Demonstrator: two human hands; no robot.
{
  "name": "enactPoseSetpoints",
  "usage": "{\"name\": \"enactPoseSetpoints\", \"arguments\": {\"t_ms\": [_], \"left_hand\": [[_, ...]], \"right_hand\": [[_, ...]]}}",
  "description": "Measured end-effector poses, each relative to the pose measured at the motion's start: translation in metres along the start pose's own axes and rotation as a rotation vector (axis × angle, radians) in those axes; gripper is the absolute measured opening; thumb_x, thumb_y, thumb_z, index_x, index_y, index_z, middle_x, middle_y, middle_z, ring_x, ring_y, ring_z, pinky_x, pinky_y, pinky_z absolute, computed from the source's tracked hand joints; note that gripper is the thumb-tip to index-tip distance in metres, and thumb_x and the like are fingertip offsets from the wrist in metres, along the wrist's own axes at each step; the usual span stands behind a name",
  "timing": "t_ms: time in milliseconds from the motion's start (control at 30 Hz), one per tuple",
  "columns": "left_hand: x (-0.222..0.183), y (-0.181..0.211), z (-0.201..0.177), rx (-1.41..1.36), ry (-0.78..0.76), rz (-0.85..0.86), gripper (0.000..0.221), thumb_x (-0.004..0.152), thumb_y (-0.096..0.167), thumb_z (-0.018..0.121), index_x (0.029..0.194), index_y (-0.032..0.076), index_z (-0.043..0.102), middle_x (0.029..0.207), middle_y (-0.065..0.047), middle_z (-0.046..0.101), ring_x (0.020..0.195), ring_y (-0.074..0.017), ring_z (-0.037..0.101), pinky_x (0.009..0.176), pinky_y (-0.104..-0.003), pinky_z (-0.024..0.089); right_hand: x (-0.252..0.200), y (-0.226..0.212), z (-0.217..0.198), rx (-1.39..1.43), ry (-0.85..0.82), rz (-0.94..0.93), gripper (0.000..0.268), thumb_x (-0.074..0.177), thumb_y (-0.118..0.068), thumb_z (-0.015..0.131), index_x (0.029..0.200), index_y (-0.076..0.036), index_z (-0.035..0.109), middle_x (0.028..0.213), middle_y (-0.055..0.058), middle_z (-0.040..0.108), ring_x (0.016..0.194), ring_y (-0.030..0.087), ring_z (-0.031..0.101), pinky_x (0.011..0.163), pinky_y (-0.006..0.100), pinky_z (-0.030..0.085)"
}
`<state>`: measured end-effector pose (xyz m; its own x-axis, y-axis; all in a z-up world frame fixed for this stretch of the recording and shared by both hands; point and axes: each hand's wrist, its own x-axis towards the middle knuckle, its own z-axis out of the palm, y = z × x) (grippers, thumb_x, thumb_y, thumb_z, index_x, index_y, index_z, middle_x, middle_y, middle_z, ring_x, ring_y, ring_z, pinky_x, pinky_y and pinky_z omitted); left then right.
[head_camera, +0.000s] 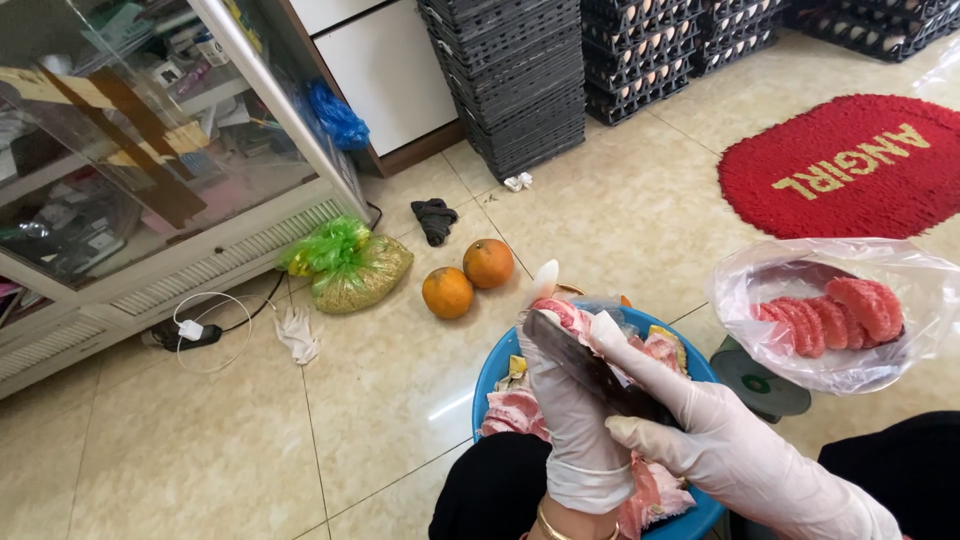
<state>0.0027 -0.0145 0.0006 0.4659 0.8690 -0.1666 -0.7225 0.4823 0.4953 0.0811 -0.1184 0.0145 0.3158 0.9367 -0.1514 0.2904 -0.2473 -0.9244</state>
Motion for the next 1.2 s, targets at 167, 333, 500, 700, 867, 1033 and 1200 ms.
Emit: {"name": "enactPoseSetpoints", "arguments": {"t_ms": [167,333,500,700,867,1033,1200], "left_hand": [[-0.009,-0.002,-0.001,0.069,-0.084,0.069,0.06,0.093,0.005,0.059,0.15,0.022,0.05,0.117,-0.01,0.062,0.095,-0.0188,0.064,0.085,-0.032,0.054],[0.008,-0.006,-0.003,0.035,-0.154,0.052,0.039,0.1,0.01,0.053,0.138,0.009,0.062,0.085,0.0,0.056,0.083,-0.0141,0.059,0.083,-0.03,0.051],[0.004,-0.005,0.002,-0.107,-0.229,0.014,0.04,0.097,0.013,0.063,0.135,0.003,0.059,0.075,0.0,0.054,0.061,-0.0079,0.048,0.059,-0.022,0.041],[0.002,0.006,0.003,-0.147,-0.358,0.023,0.048,0.102,0.025,0.06,0.145,0.003,0.054,0.066,0.005,0.046,0.049,-0.0038,0.037,0.043,-0.019,0.032],[0.002,0.007,0.003,-0.186,-0.382,0.063,0.05,0.103,0.031,0.056,0.144,0.001,0.053,0.058,0.003,0.043,0.045,-0.0071,0.035,0.041,-0.022,0.03],[0.002,0.007,0.002,-0.039,-0.283,0.133,0.05,0.104,0.031,0.055,0.147,0.006,0.054,0.077,0.002,0.056,0.068,-0.006,0.053,0.06,-0.019,0.043],[0.009,0.0,-0.009,0.022,-0.277,0.211,0.057,0.1,0.032,0.06,0.15,0.008,0.051,0.094,-0.002,0.057,0.076,-0.0079,0.053,0.071,-0.024,0.046]], "right_hand": [[0.0,0.003,-0.001,0.114,0.007,0.037,0.08,0.08,-0.009,0.074,0.154,-0.031,0.053,0.157,-0.011,0.065,0.138,0.006,0.062,0.108,0.025,0.049],[-0.005,-0.014,-0.018,0.278,0.129,0.318,0.072,0.083,0.008,0.078,0.147,-0.026,0.08,0.07,0.021,0.073,0.055,0.024,0.047,0.049,0.034,0.037],[-0.01,-0.054,-0.031,0.261,0.276,0.4,0.071,0.084,0.011,0.072,0.147,-0.021,0.078,0.099,0.012,0.075,0.067,0.023,0.046,0.059,0.032,0.033],[-0.009,-0.036,-0.058,0.413,0.42,0.105,0.055,0.094,-0.005,0.056,0.147,-0.007,0.069,0.071,0.013,0.05,0.049,0.019,0.034,0.04,0.031,0.022],[-0.009,-0.005,-0.032,0.469,0.199,0.365,0.084,0.086,-0.006,0.069,0.163,-0.037,0.056,0.061,0.014,0.049,0.049,0.021,0.038,0.042,0.033,0.023],[-0.018,0.002,-0.007,0.618,-0.008,0.111,0.109,0.075,0.014,0.068,0.165,-0.038,0.035,0.14,0.01,0.082,0.056,0.007,0.049,0.047,0.02,0.038],[-0.009,0.013,0.002,0.232,0.043,-0.011,0.108,0.073,0.006,0.08,0.163,-0.027,0.029,0.174,-0.009,0.033,0.15,0.009,0.046,0.114,0.03,0.04]]}}
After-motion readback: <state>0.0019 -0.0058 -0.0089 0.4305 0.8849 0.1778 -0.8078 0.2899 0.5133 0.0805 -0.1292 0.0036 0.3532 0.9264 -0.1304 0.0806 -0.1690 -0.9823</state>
